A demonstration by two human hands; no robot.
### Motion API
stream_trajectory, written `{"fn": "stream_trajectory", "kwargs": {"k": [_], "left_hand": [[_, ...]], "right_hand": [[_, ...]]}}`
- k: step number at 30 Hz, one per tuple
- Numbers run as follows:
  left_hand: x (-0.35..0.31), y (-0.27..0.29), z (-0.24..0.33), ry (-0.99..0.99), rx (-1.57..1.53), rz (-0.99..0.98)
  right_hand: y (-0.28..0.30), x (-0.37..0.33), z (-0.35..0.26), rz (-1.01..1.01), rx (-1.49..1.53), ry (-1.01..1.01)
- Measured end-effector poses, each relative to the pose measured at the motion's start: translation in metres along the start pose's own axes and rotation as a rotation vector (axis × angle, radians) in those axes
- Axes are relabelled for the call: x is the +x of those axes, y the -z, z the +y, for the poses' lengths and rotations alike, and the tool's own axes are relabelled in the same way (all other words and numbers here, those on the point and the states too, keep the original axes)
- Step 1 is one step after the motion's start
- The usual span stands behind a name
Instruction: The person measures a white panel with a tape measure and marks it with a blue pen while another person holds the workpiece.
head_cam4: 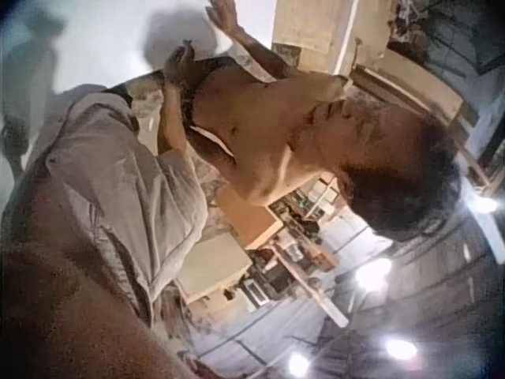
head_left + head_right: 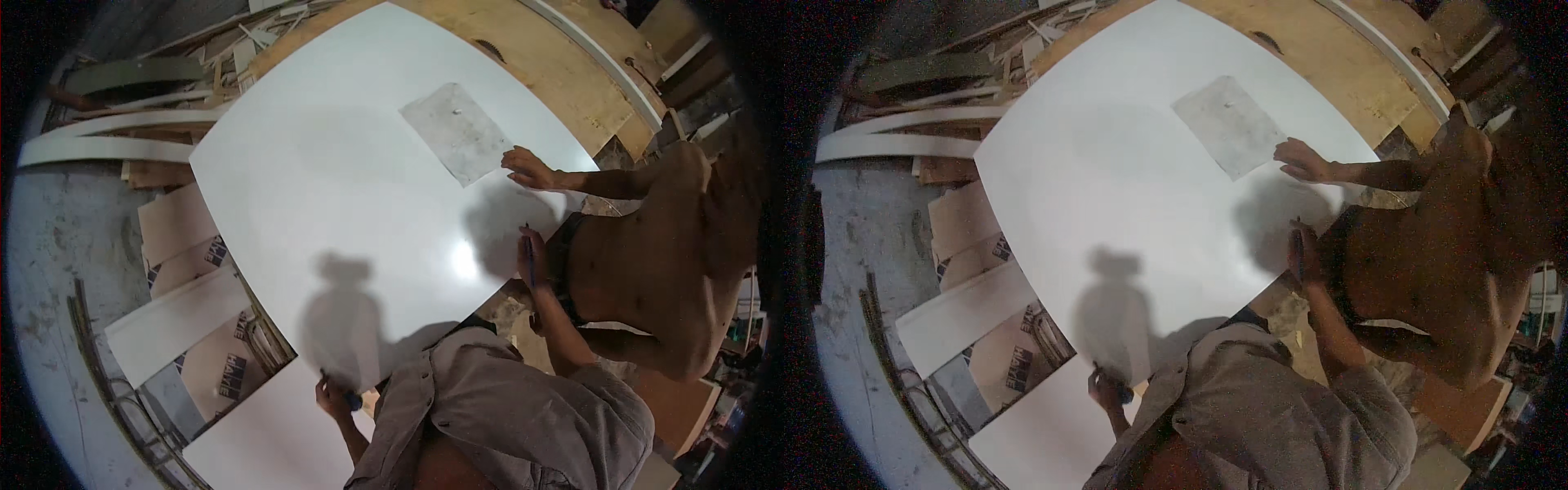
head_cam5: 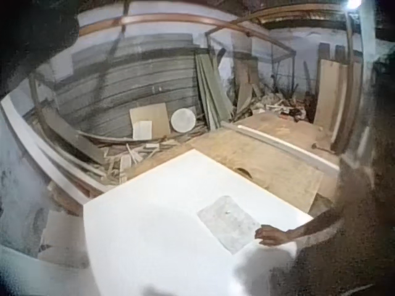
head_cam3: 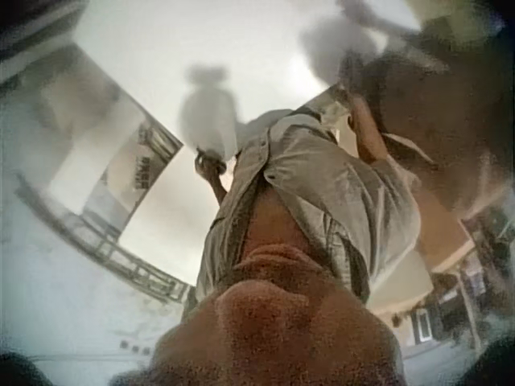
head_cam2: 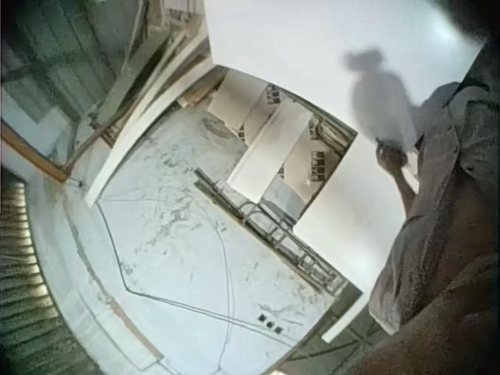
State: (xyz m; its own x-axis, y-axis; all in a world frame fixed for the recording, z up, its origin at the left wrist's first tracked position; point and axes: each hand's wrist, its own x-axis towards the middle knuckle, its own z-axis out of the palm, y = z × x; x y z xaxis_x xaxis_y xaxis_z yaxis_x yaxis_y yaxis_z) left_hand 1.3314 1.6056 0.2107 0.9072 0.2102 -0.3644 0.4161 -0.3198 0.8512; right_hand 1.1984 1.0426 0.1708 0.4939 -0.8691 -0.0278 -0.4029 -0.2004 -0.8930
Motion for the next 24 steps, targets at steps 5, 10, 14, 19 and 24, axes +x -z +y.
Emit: {"fn": "stream_trajectory", "kwargs": {"k": [5,10,14,19,24], "left_hand": [[0.028,0.033,-0.029,0.091,-0.268,-0.028],[-0.01,-0.088,0.099,0.111,0.001,-0.73],[-0.039,-0.147,0.127,-0.163,-0.042,-0.796],[0.03,-0.059,0.069,-0.322,-0.027,-0.482],[0.032,-0.031,0.108,-0.183,0.123,-0.741]], "right_hand": [[-0.036,-0.03,-0.003,-0.371,0.51,0.104],[-0.097,-0.103,-0.173,-1.095,0.222,0.269],[-0.105,-0.126,-0.176,-0.959,0.136,0.304],[-0.042,-0.146,-0.112,-0.714,0.123,-0.054],[-0.055,-0.186,-0.125,-0.846,0.107,-0.034]]}}
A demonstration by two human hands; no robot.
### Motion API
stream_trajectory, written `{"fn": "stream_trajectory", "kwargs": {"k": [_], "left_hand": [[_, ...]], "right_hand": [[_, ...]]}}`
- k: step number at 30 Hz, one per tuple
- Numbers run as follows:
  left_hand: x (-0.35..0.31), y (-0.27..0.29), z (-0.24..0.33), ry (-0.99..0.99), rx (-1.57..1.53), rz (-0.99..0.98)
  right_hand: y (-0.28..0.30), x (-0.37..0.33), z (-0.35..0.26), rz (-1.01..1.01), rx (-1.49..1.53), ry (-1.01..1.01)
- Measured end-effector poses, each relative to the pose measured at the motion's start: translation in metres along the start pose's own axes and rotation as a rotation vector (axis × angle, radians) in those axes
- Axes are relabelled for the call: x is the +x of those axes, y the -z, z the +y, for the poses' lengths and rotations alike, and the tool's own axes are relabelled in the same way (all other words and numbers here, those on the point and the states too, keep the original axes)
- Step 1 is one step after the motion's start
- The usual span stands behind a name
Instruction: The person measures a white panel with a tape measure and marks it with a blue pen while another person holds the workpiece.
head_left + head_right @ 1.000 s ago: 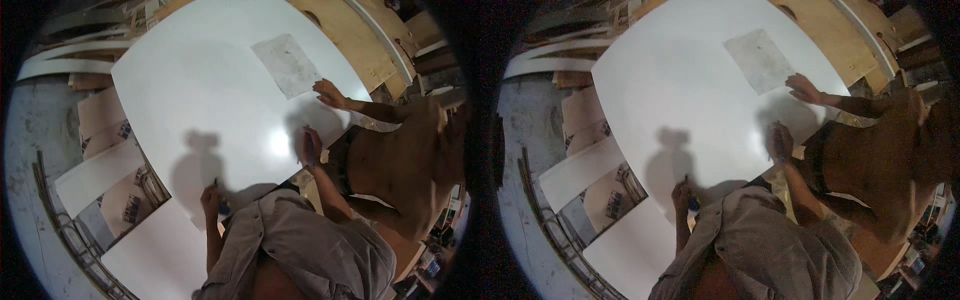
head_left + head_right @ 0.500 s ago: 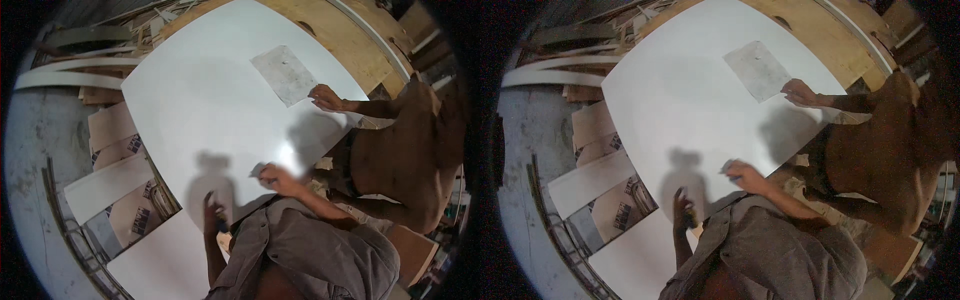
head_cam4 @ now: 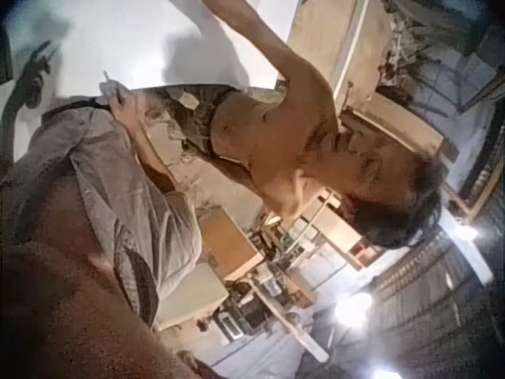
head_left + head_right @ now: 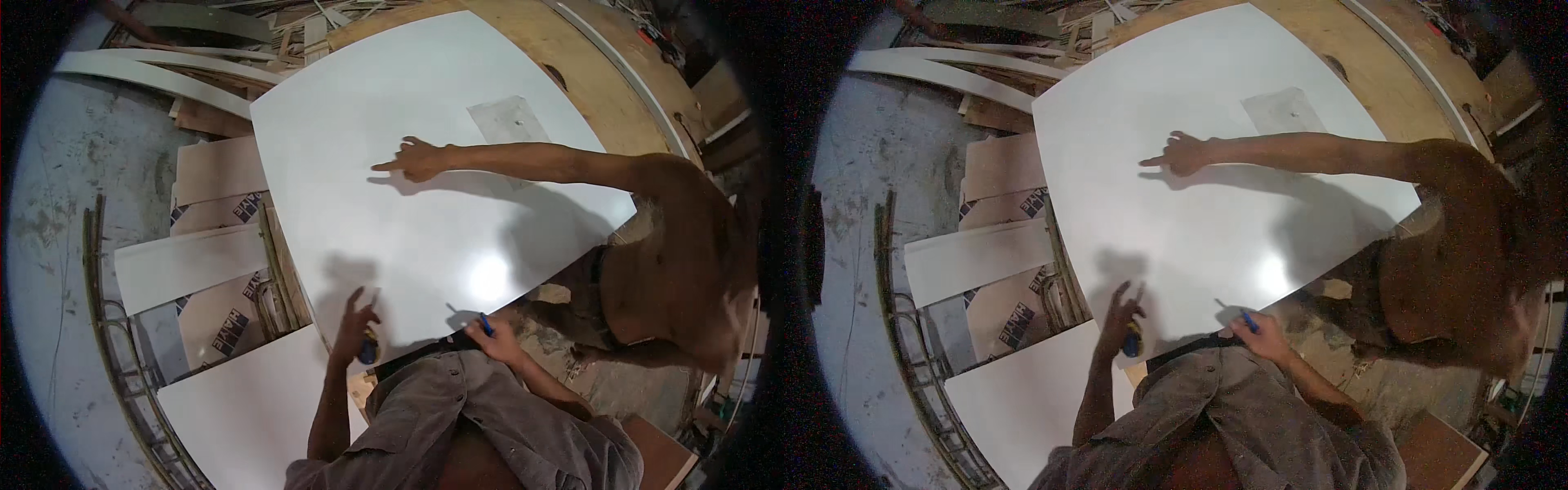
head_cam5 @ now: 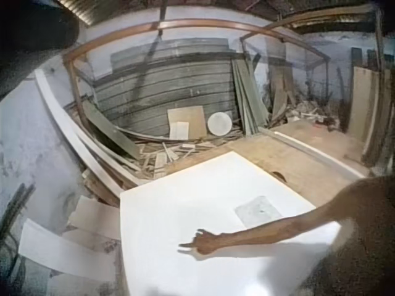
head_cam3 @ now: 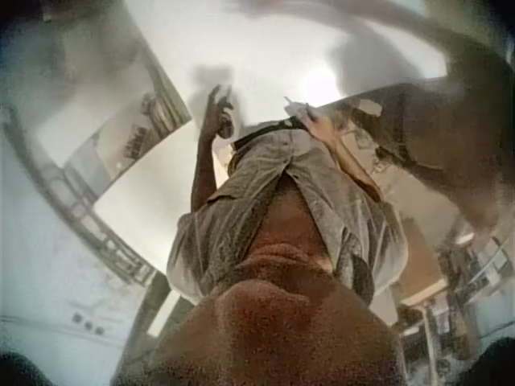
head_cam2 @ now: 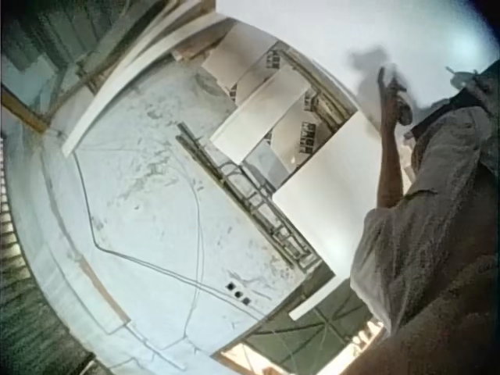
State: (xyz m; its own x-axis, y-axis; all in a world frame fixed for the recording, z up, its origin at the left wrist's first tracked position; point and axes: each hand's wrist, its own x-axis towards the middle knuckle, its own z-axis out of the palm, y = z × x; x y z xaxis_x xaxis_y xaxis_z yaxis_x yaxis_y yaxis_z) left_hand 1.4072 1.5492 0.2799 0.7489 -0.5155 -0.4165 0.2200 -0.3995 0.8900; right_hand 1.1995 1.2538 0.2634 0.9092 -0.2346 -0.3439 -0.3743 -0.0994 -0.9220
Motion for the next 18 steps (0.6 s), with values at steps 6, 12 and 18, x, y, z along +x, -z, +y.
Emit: {"fn": "stream_trajectory", "kwargs": {"k": [6,12,18], "left_hand": [[-0.012,-0.061,0.025,0.016,0.076,-0.337],[-0.021,0.012,-0.053,-0.146,0.1,-0.074],[0.027,0.15,-0.086,0.107,-0.141,0.291]], "right_hand": [[-0.093,0.038,-0.056,-0.078,0.097,0.148],[-0.134,0.009,-0.06,0.014,-0.135,-0.03],[-0.167,-0.011,0.069,0.764,0.149,-0.281]]}}
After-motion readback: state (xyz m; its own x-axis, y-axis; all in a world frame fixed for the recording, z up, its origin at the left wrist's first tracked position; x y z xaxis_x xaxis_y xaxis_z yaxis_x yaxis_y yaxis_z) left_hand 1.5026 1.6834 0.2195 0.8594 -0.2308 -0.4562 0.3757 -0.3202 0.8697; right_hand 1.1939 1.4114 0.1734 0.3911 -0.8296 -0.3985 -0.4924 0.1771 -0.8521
